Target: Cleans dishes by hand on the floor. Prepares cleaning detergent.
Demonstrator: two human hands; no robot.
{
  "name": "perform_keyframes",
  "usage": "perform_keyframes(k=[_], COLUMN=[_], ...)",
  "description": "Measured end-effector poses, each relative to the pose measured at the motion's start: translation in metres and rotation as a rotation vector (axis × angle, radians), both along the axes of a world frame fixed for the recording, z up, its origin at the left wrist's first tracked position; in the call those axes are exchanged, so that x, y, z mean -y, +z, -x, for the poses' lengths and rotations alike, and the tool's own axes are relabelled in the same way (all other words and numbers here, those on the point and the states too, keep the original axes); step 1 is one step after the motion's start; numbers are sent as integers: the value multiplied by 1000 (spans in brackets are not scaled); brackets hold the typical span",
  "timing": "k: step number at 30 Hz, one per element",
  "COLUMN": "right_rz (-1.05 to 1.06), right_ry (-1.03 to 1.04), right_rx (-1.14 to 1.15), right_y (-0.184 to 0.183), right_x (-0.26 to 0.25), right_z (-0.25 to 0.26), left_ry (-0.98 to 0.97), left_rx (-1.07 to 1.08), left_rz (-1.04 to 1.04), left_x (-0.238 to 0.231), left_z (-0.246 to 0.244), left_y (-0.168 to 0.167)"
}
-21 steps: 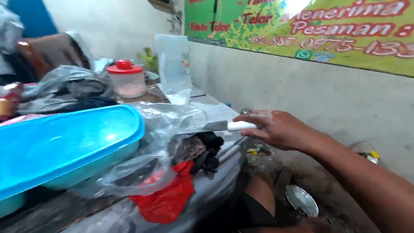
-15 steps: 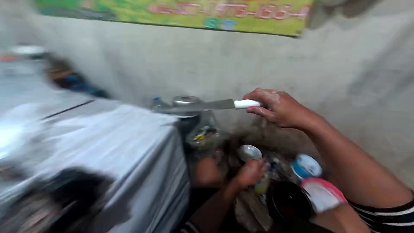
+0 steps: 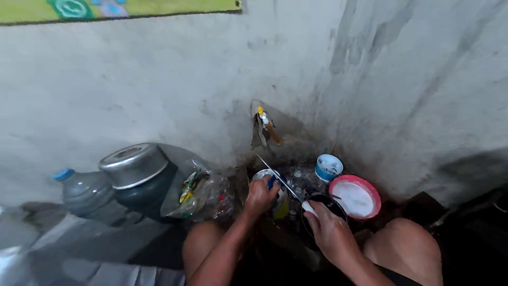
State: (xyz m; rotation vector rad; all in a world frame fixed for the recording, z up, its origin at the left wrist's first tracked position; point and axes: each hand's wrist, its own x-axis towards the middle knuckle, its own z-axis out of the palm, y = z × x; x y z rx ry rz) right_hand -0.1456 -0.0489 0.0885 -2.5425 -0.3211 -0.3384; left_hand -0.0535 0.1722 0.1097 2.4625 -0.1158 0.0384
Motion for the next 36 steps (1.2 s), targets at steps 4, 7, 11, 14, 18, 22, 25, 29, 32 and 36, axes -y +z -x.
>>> perform_keyframes(k=[4, 7, 11, 14, 18, 22, 25, 29, 32, 36], right_rz=[94, 194, 364, 419, 400, 367, 364, 368, 383, 376], right_ry=[-77, -142, -264, -297, -280, -279, -293, -317, -318, -317], right_rx=[-23, 23, 156, 181, 151, 110, 78, 23, -11, 6], right_y=[-13, -14, -15, -9, -7, -9, -8, -5, -4, -9], right_x=[5, 10, 11, 10, 12, 10, 10, 10, 10, 12], right_z=[-10, -13, -19, -25, -32, -36, -37, -37, -36, -38], left_ry=[-25, -41, -52, -7, 42, 46, 39, 43, 48, 66], left_rx=[5, 10, 20, -30, 3, 176, 358, 456, 382, 262], left_rz=[58, 90, 244, 269, 298, 196, 115, 86, 95, 113], left_x=[7, 11, 17, 23, 33, 43, 51, 59, 64, 66], left_z=[-26, -43, -59, -67, -74, -83, -90, -99, -101, -105], left_y=[-4, -12, -27, -29, -28, -39, -50, -59, -54, -49])
